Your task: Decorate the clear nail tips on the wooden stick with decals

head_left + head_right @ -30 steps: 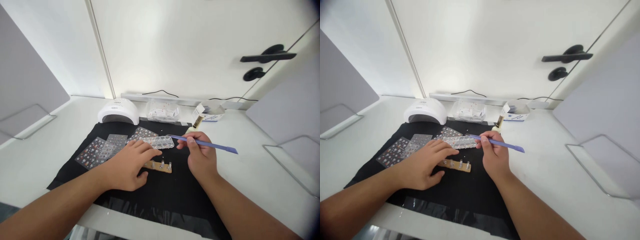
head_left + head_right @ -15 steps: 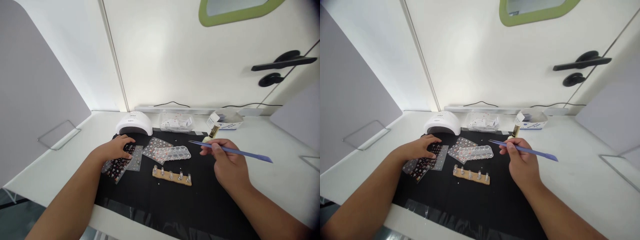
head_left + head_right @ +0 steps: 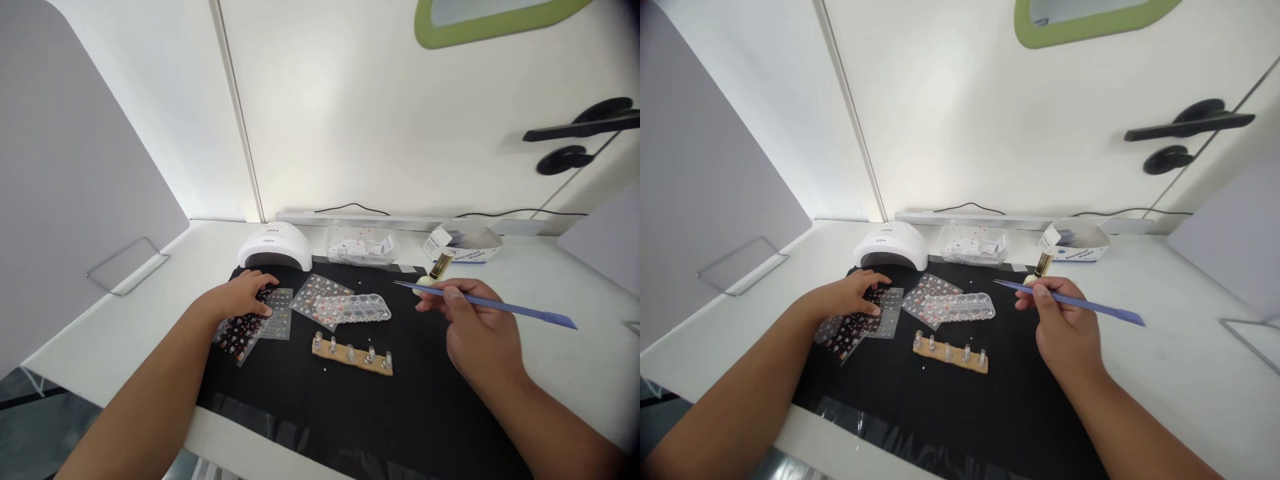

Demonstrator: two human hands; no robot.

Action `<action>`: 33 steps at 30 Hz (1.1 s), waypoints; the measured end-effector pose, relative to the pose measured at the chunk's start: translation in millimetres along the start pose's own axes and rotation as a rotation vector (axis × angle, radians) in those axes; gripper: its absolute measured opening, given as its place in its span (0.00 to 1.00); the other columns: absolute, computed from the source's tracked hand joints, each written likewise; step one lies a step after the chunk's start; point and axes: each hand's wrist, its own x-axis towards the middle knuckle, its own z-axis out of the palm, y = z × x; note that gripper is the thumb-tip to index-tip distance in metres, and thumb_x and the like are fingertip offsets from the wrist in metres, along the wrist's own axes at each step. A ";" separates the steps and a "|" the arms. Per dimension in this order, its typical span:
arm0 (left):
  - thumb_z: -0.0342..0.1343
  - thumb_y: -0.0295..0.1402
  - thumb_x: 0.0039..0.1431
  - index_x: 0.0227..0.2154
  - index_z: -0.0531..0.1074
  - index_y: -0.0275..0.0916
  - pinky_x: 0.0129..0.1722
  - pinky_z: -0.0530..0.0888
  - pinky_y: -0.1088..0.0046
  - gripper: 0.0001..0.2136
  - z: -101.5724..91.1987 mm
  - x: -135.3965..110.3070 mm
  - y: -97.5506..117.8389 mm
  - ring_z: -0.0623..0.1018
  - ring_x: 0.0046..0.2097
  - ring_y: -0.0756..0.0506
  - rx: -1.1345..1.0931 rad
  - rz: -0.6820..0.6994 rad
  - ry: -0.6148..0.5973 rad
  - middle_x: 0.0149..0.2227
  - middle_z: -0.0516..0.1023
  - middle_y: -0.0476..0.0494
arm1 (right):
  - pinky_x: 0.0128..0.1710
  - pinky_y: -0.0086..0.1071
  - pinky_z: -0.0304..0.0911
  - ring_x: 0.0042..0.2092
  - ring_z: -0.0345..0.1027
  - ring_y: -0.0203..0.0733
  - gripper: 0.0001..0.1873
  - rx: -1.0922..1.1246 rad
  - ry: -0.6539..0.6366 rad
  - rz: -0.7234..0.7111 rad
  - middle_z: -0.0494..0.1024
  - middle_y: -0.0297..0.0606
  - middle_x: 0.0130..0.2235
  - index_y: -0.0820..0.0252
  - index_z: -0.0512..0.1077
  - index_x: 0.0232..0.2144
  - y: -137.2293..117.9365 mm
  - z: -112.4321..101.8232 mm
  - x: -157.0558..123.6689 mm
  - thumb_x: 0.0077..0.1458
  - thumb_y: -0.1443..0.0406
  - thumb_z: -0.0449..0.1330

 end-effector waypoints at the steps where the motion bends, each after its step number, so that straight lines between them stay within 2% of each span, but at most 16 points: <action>1: 0.61 0.41 0.52 0.59 0.66 0.46 0.52 0.69 0.58 0.29 0.4 0.2 -0.7 0.70 0.56 0.36 -0.004 -0.001 0.001 0.51 0.72 0.41 | 0.36 0.45 0.69 0.28 0.73 0.44 0.09 0.002 0.002 -0.003 0.79 0.37 0.29 0.54 0.72 0.32 -0.1 0.2 0.2 0.56 0.56 0.63; 10: 0.62 0.43 0.49 0.44 0.70 0.42 0.49 0.69 0.61 0.20 -0.7 4.0 -2.6 0.69 0.51 0.38 -0.026 -0.009 0.009 0.47 0.69 0.42 | 0.36 0.43 0.68 0.28 0.73 0.42 0.06 0.003 -0.005 -0.025 0.78 0.35 0.28 0.56 0.72 0.32 -2.7 -0.2 -0.9 0.57 0.59 0.62; 14: 0.62 0.42 0.48 0.39 0.69 0.40 0.47 0.68 0.62 0.17 -1.1 4.6 -2.1 0.69 0.49 0.38 -0.052 0.001 0.032 0.44 0.69 0.42 | 0.36 0.42 0.68 0.28 0.72 0.41 0.05 0.015 0.002 -0.061 0.77 0.34 0.27 0.56 0.72 0.31 -4.7 -1.1 -2.2 0.58 0.61 0.61; 17: 0.61 0.39 0.49 0.38 0.67 0.40 0.43 0.68 0.64 0.15 -0.1 3.6 -1.3 0.70 0.43 0.41 -0.111 0.006 0.034 0.41 0.70 0.45 | 0.35 0.40 0.68 0.28 0.72 0.40 0.05 0.026 0.002 -0.084 0.77 0.34 0.27 0.56 0.72 0.31 -4.5 -1.1 -2.5 0.59 0.63 0.61; 22: 0.56 0.33 0.54 0.42 0.66 0.41 0.33 0.66 0.69 0.12 2.5 0.9 2.4 0.69 0.32 0.47 -0.281 0.050 -0.010 0.31 0.68 0.52 | 0.34 0.39 0.69 0.28 0.72 0.39 0.06 0.032 0.000 -0.106 0.78 0.34 0.27 0.57 0.71 0.32 -2.4 -0.1 -3.3 0.59 0.61 0.61; 27: 0.56 0.34 0.59 0.49 0.62 0.44 0.34 0.67 0.71 0.16 0.3 -5.7 11.0 0.71 0.33 0.48 -0.477 0.127 0.031 0.33 0.70 0.52 | 0.33 0.38 0.70 0.27 0.72 0.39 0.09 0.027 -0.010 -0.119 0.78 0.33 0.27 0.57 0.72 0.32 -2.5 -1.1 -4.0 0.58 0.57 0.62; 33: 0.58 0.36 0.61 0.48 0.62 0.44 0.30 0.66 0.75 0.15 -7.5 -18.4 26.8 0.69 0.31 0.50 -0.646 0.175 0.074 0.30 0.67 0.53 | 0.32 0.37 0.71 0.29 0.74 0.40 0.08 0.050 -0.072 -0.139 0.79 0.34 0.28 0.56 0.73 0.31 -7.4 0.0 -7.0 0.58 0.58 0.63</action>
